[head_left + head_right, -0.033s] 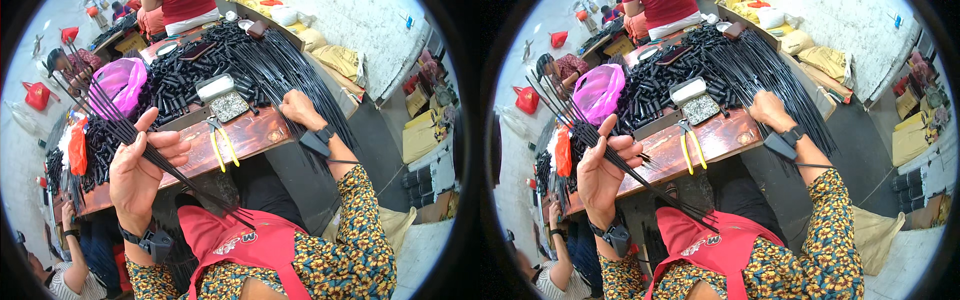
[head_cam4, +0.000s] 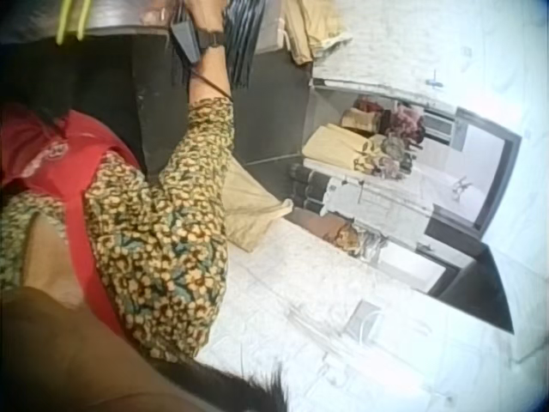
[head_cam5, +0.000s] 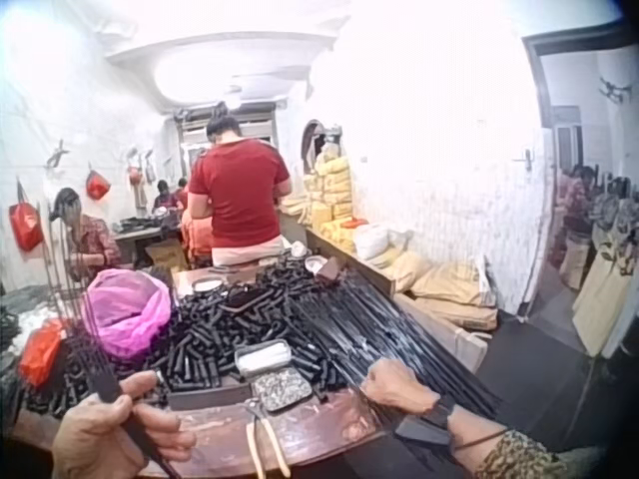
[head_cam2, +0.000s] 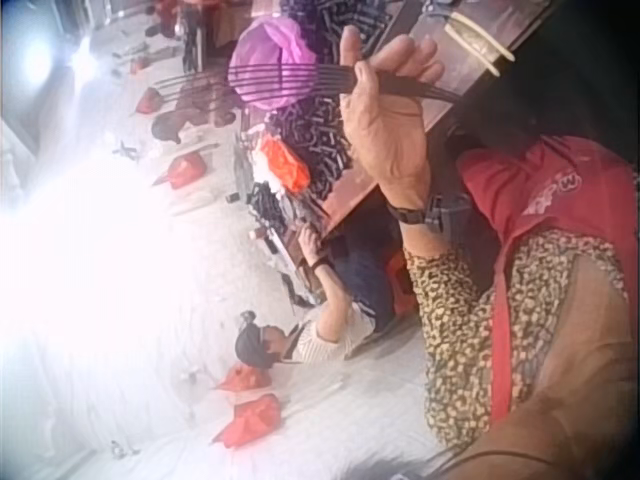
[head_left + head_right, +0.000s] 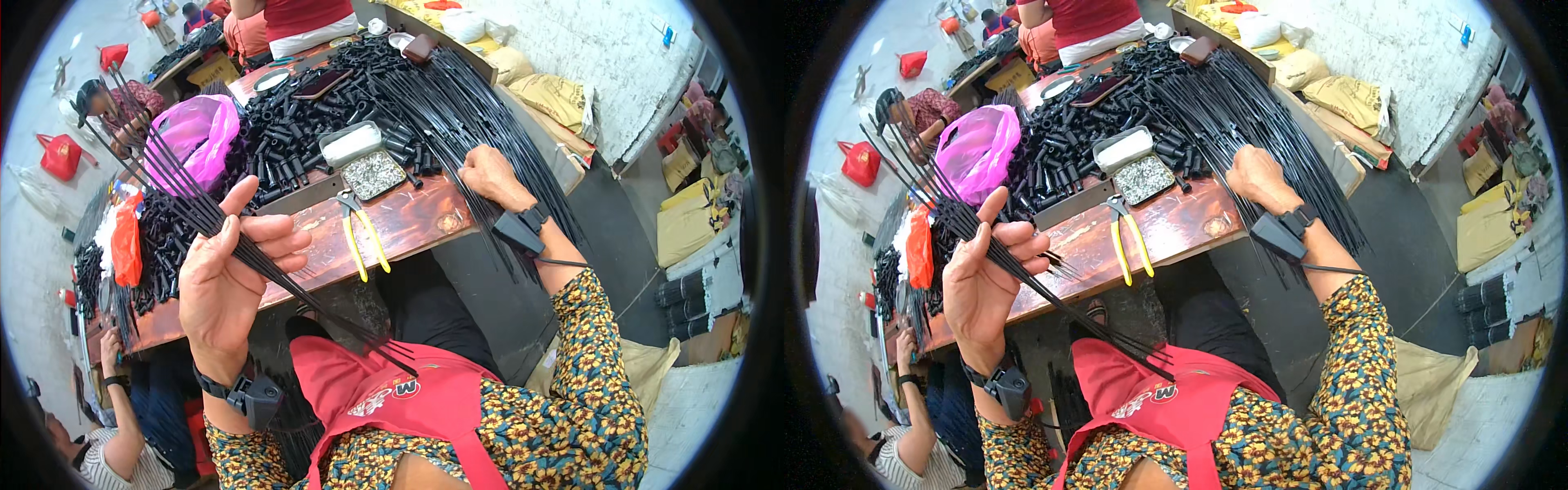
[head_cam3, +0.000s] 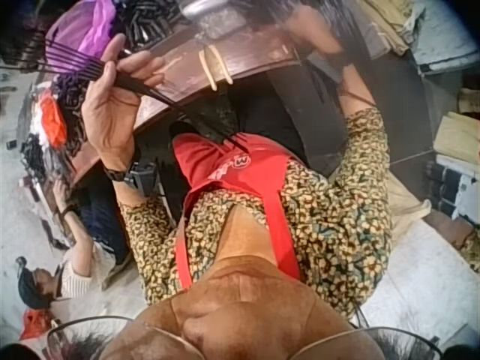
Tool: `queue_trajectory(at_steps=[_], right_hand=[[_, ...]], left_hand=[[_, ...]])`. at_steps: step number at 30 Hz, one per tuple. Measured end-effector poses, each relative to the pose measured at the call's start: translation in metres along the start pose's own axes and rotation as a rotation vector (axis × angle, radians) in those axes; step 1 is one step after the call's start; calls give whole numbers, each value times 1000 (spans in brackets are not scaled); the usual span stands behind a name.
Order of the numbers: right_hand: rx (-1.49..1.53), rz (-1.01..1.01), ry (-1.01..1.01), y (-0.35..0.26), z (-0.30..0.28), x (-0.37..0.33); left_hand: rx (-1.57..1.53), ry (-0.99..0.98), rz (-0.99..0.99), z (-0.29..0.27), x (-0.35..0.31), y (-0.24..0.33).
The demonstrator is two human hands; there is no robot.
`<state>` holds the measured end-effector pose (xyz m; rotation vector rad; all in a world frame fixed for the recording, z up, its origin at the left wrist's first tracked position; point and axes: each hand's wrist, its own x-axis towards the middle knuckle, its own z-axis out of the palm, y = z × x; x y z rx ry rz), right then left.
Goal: Assembling black rods into circular plastic components using pliers.
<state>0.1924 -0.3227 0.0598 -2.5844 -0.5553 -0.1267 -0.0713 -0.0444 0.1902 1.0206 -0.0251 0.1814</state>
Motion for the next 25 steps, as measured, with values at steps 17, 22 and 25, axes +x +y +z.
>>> queue_trajectory(at_steps=[17,22,25], right_hand=[[952,184,-50,-23,-65,-13],[1299,34,57,-53,-95,-29],[1259,-65,46,-80,-102,-46]], left_hand=[[44,50,-31,10,12,-11],[51,57,-25,11,14,-13],[93,66,-46,24,14,-12]])
